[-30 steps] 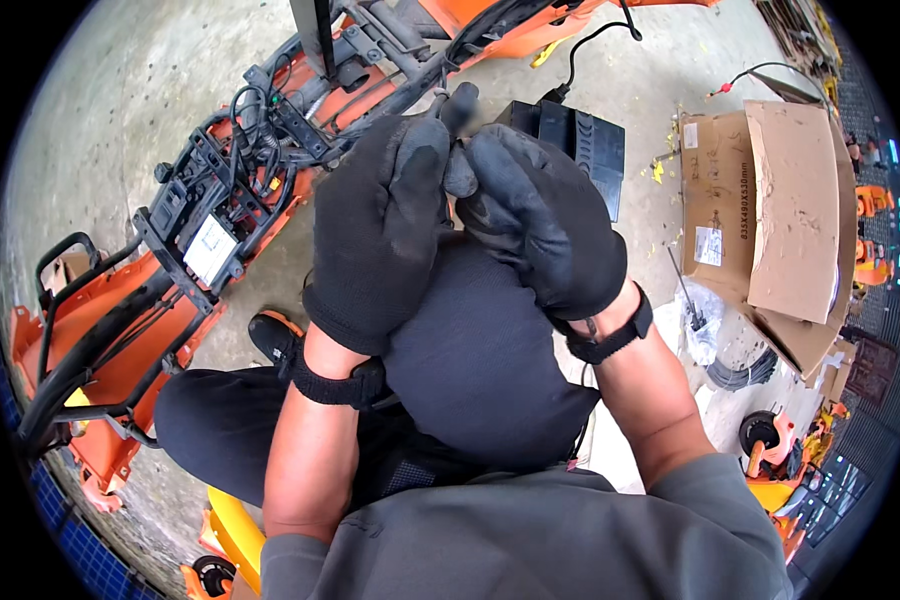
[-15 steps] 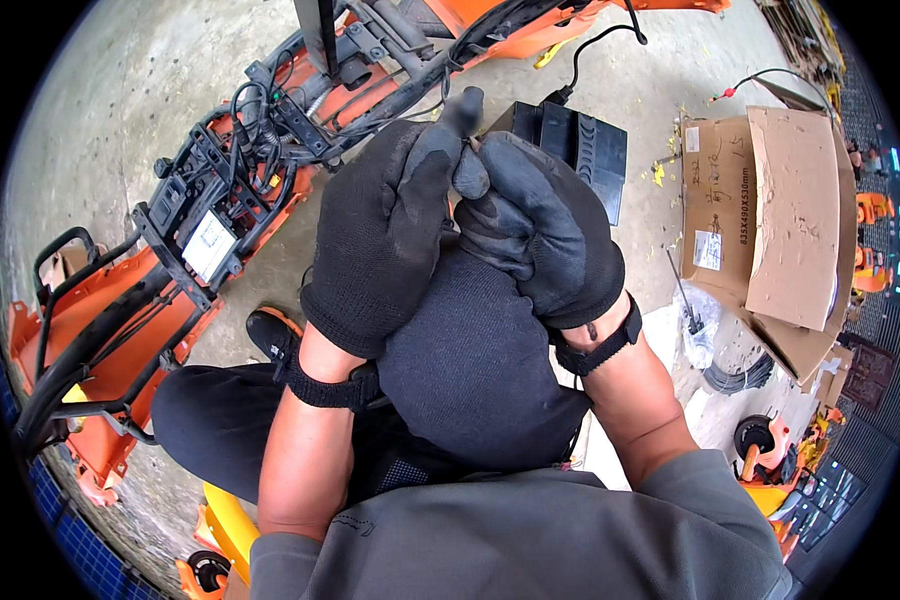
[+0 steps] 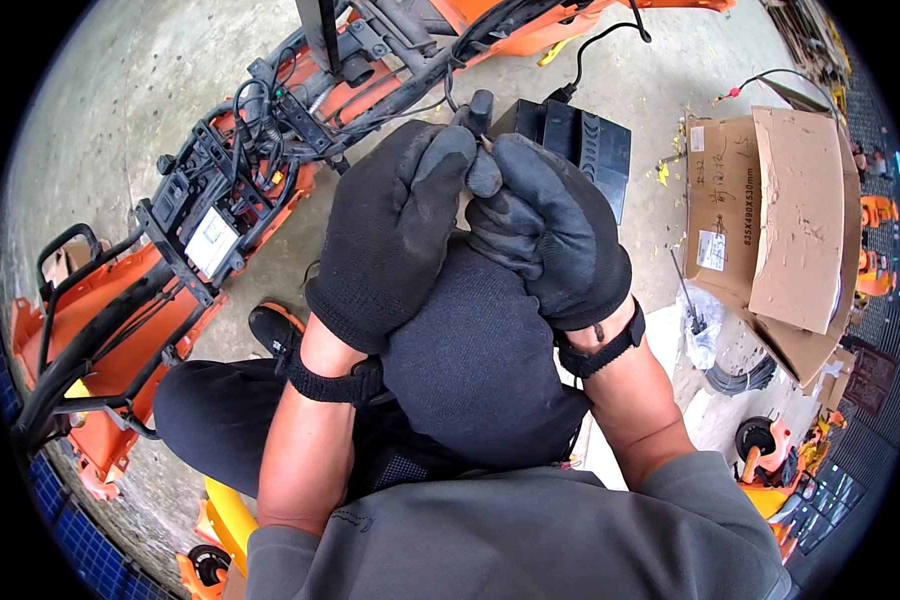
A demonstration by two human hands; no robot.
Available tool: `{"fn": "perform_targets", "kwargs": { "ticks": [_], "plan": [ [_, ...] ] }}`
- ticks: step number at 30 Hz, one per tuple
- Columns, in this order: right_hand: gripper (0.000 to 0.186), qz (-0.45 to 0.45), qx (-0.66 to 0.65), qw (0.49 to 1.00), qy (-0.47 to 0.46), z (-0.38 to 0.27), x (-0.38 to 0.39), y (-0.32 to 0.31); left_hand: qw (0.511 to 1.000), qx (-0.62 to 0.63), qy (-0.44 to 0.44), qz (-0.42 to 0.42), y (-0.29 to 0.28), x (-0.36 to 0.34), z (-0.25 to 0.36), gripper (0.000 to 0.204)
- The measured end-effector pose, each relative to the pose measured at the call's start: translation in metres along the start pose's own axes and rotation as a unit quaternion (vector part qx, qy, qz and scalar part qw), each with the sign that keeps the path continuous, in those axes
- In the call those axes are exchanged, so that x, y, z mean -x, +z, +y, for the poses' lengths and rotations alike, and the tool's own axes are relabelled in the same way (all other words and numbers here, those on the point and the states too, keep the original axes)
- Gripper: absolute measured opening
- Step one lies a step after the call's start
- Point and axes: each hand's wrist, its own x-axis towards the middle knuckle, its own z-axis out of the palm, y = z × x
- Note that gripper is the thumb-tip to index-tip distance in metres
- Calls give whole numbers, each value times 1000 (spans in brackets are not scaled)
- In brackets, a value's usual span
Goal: The person connects wires and electrical components on a motorcycle, handling wire ends and connectors with gloved hands.
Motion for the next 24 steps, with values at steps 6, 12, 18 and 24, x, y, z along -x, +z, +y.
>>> {"fn": "perform_targets", "kwargs": {
  "ticks": [6, 12, 18, 24],
  "plan": [
    [31, 113, 143, 982, 50, -10, 3, 17, 992, -101, 70, -19, -5, 2, -6, 25],
    [20, -70, 24, 997, -37, -3, -13, -4, 995, 60, -81, -17, -3, 4, -2, 19],
    [17, 49, 496, 855, -144, -27, -12, 31, 989, 93, -114, -13, -21, 11, -3, 26],
    [21, 61, 576, 805, -129, -15, -13, 29, 985, -146, 90, -27, -28, 21, -24, 29]
  ]
}}
